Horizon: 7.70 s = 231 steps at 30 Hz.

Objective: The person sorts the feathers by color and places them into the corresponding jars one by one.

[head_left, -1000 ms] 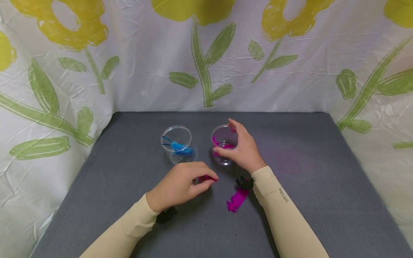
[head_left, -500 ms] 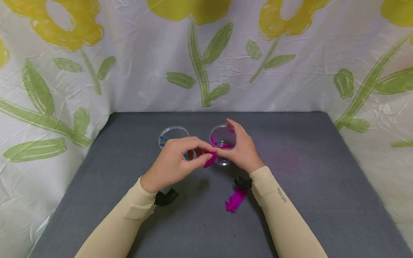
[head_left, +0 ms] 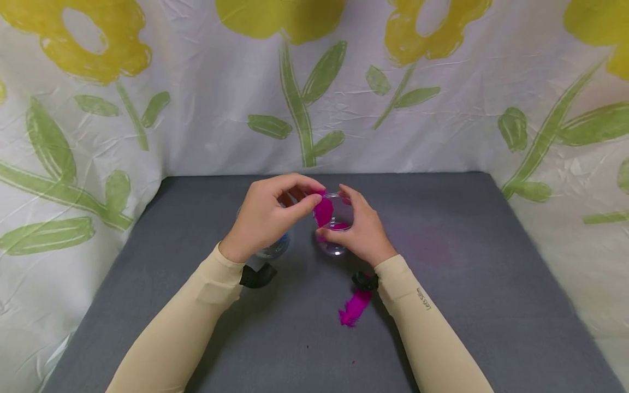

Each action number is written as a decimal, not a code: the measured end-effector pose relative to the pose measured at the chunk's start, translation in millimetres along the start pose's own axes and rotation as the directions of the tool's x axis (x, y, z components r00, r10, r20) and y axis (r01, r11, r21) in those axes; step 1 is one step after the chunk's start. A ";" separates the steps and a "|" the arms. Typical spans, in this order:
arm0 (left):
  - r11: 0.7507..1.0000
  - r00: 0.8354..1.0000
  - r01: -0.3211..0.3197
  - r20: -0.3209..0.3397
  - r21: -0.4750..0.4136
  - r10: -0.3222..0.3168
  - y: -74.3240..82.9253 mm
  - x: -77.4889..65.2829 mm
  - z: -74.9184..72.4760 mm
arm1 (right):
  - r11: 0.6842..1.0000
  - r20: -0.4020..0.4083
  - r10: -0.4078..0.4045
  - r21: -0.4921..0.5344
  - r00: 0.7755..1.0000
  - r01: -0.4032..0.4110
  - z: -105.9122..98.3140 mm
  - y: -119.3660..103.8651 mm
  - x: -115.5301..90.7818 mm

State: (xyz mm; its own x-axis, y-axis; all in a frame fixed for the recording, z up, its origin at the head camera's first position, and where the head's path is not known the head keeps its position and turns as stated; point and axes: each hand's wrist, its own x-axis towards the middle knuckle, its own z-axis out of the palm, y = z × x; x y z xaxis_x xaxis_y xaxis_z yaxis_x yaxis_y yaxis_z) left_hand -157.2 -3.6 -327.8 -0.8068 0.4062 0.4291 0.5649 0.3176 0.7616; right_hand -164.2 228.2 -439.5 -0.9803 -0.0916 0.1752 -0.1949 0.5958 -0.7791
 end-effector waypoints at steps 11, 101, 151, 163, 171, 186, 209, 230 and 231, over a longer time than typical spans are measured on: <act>0.997 0.997 0.077 -0.005 0.028 -0.077 -16.7 16.0 15.5 | 1.000 -0.006 -0.011 0.012 1.000 0.011 0.4 2.8 0.5; 0.973 0.952 -0.182 0.275 0.141 0.138 -35.1 -64.1 62.2 | 1.000 -0.008 -0.027 -0.010 1.000 0.027 -1.9 1.8 1.9; 0.127 0.336 -0.941 0.817 0.314 0.469 -27.4 -105.2 125.6 | 1.000 0.006 -0.008 -0.004 1.000 0.008 -1.4 0.4 3.2; 0.083 0.323 -0.941 0.792 0.329 0.518 -27.1 -108.2 127.8 | 1.000 0.004 -0.013 -0.001 1.000 0.013 -2.3 1.1 3.8; 0.066 0.305 -0.947 0.812 0.315 0.498 -23.4 -108.6 129.6 | 1.000 0.002 -0.024 0.000 1.000 0.024 -2.3 1.7 3.3; 0.114 0.317 -0.948 0.837 0.298 0.447 -22.6 -106.2 130.8 | 1.000 -0.014 -0.022 -0.006 1.000 0.021 -0.9 3.3 3.8; 0.500 0.605 -0.791 0.576 0.353 0.550 -24.1 -79.1 91.5 | 1.000 -0.012 -0.022 -0.005 1.000 0.022 -0.6 2.3 3.0; 0.922 0.909 -0.386 0.163 -0.019 0.384 -22.4 -31.4 44.6 | 0.998 -0.008 -0.062 -0.029 0.998 0.061 2.3 3.6 6.2; 0.934 0.924 -0.354 0.141 -0.039 0.356 -22.4 -28.4 42.7 | 0.997 -0.009 -0.065 -0.032 0.998 0.065 2.4 3.3 6.8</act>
State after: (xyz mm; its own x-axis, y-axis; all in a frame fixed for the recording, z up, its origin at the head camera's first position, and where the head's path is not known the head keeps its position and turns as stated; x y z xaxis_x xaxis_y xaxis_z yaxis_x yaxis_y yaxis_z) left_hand -139.6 14.4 -377.8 -0.5197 0.6091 0.5990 0.8068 0.1193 0.5787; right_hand -171.6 227.6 -442.4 -0.9651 -0.1230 0.2312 -0.2571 0.6139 -0.7464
